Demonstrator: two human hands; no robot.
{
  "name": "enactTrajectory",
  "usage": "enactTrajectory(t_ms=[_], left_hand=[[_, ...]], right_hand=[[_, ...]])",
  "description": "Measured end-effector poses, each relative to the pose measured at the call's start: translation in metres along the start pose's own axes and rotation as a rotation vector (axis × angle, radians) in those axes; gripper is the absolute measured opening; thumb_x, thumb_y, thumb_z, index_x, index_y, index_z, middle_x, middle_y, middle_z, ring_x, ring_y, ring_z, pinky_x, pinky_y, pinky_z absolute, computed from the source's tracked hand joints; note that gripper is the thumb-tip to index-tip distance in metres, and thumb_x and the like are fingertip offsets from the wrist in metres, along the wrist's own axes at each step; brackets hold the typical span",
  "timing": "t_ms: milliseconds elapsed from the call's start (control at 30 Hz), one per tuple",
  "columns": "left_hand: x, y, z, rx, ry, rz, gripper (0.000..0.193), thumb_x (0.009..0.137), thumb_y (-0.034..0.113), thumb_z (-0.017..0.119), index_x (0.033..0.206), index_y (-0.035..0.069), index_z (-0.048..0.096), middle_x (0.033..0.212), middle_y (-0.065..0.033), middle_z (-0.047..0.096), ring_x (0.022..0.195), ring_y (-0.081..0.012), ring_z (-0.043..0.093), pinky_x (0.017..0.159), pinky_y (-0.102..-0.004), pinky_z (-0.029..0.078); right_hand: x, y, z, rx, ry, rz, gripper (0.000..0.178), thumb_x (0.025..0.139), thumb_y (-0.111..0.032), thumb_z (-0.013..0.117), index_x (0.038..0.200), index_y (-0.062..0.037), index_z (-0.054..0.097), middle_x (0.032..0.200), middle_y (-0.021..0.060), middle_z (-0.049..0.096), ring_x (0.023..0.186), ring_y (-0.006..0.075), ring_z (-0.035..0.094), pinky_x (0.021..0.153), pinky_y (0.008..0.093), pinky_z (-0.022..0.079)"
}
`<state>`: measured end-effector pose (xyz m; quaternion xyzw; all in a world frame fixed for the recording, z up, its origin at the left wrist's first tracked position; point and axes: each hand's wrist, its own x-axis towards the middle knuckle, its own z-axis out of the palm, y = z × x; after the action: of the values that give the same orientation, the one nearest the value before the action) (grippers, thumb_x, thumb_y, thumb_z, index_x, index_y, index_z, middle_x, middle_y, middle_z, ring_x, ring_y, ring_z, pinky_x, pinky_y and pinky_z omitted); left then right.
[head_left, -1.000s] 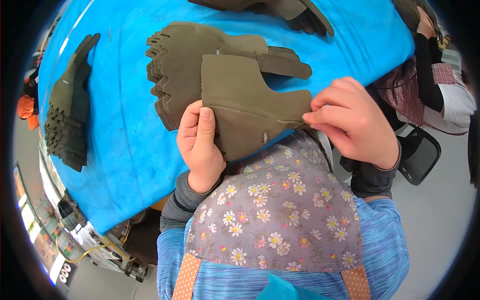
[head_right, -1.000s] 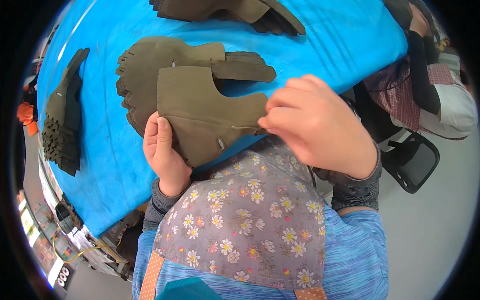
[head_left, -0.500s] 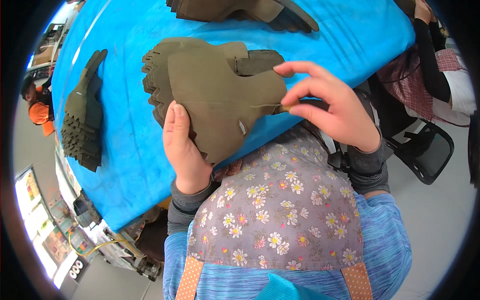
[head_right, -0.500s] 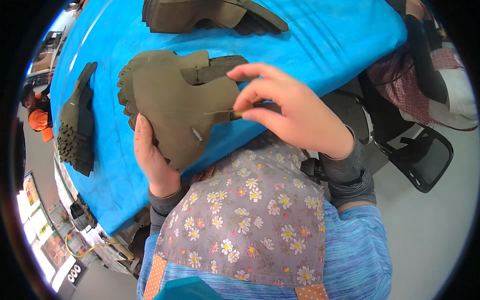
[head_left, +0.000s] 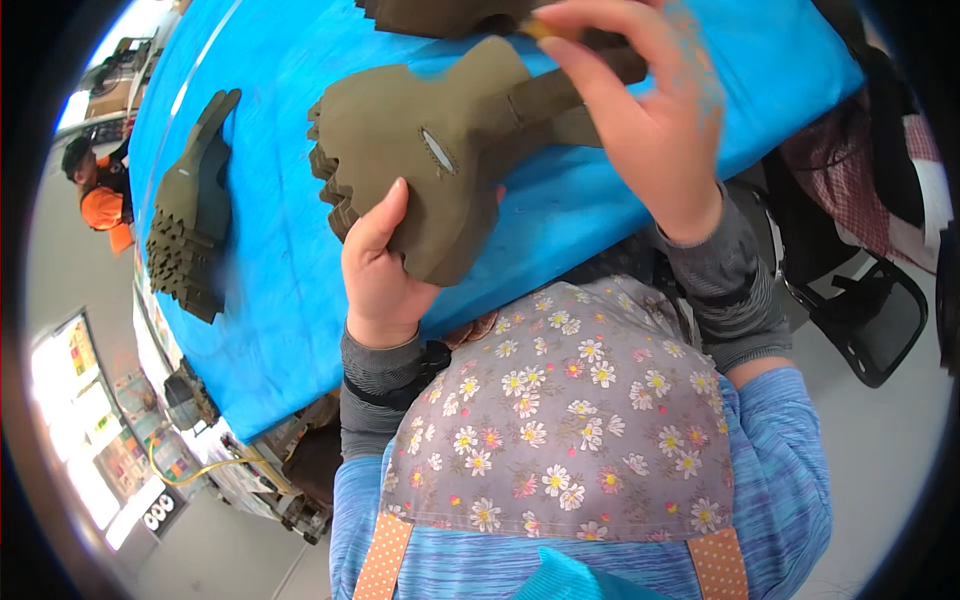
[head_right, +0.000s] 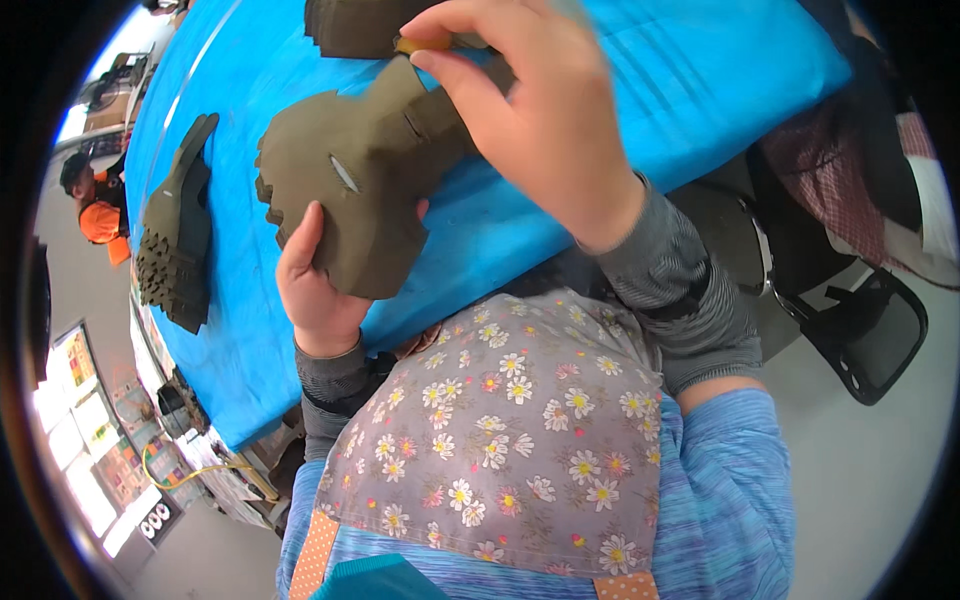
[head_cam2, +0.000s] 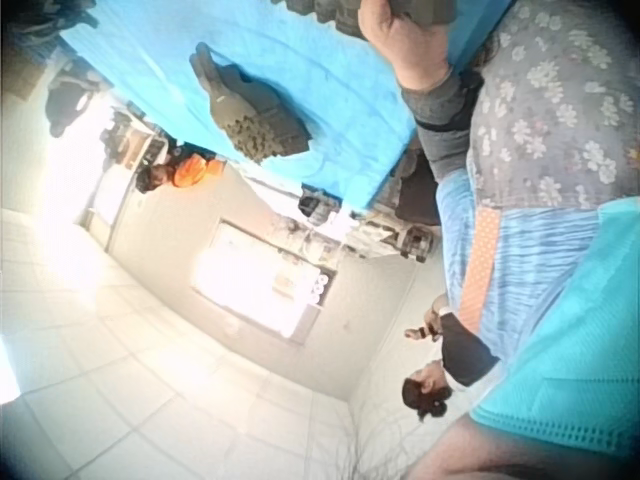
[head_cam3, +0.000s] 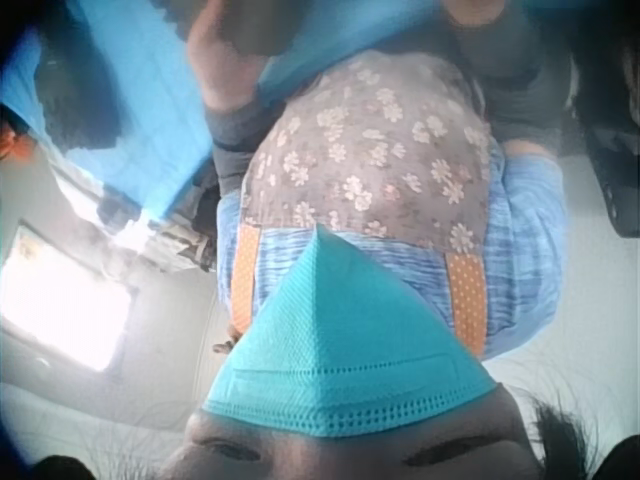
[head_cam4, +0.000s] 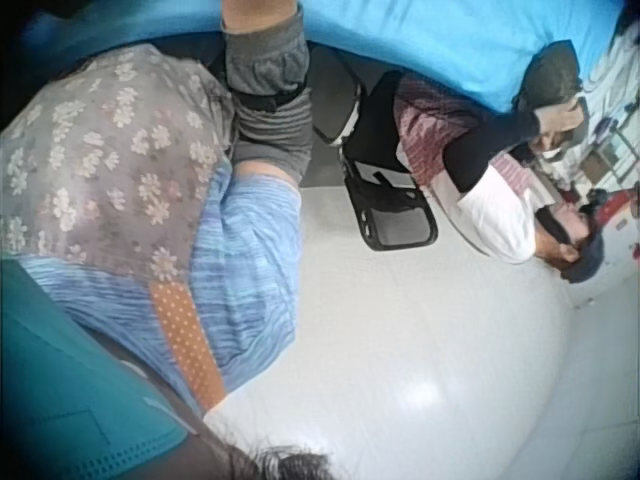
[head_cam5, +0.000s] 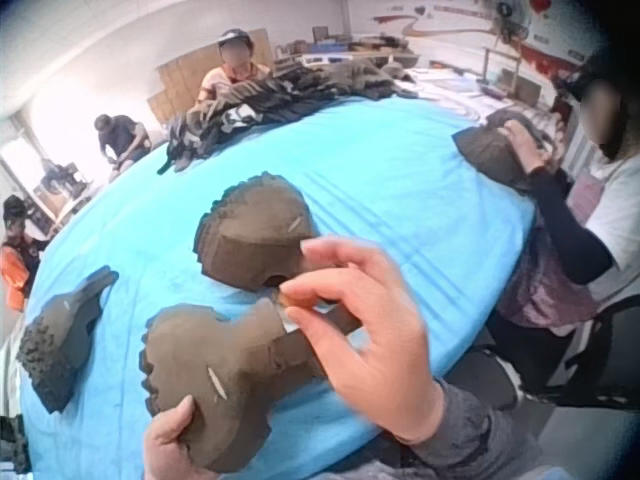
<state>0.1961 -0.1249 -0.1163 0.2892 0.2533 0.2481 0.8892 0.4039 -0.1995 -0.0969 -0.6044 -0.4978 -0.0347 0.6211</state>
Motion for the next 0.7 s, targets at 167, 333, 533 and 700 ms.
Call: enactTrajectory(t_ms=[167, 333, 533, 700], left_hand=[[0.002, 0.007, 0.002, -0.447, -0.266, 0.057, 0.051, 0.101, 0.029, 0.036, 0.141, -0.002, 0.036, 0.142, -0.0202, 0.045, 0.128, -0.0357, 0.047, 0.109, -0.0523, 0.034], [0.01, 0.007, 0.016, -0.446, -0.319, 0.084, 0.049, 0.101, 0.03, 0.035, 0.137, -0.003, 0.041, 0.138, -0.0196, 0.049, 0.125, -0.0339, 0.05, 0.107, -0.0485, 0.037], [0.019, 0.005, 0.013, -0.475, -0.358, 0.131, 0.046, 0.101, 0.028, 0.034, 0.133, -0.002, 0.047, 0.133, -0.0191, 0.054, 0.122, -0.0319, 0.053, 0.107, -0.0461, 0.038], [0.018, 0.006, 0.014, -0.483, -0.37, 0.138, 0.045, 0.101, 0.027, 0.035, 0.133, -0.002, 0.047, 0.132, -0.0188, 0.055, 0.123, -0.0317, 0.052, 0.107, -0.0462, 0.038]], right_hand=[[-0.014, -0.017, -0.001, -0.105, -0.098, -0.402, 0.031, 0.067, 0.005, 0.078, 0.096, -0.0043, 0.069, 0.089, 0.0071, 0.065, 0.078, 0.0228, 0.059, 0.067, 0.0304, 0.047], [-0.004, -0.015, 0.017, -0.127, 0.059, -0.337, 0.03, 0.067, 0.004, 0.078, 0.094, -0.0048, 0.07, 0.089, 0.0072, 0.065, 0.079, 0.0232, 0.059, 0.068, 0.0307, 0.047], [-0.011, -0.03, 0.024, 0.078, -0.089, -0.244, 0.028, 0.066, 0.004, 0.077, 0.092, -0.0047, 0.07, 0.088, 0.0077, 0.065, 0.075, 0.0237, 0.058, 0.066, 0.0313, 0.045], [-0.004, -0.035, 0.013, 0.031, -0.14, -0.238, 0.025, 0.07, 0.005, 0.075, 0.092, -0.0032, 0.071, 0.089, 0.0091, 0.066, 0.078, 0.0215, 0.059, 0.065, 0.0292, 0.045]])
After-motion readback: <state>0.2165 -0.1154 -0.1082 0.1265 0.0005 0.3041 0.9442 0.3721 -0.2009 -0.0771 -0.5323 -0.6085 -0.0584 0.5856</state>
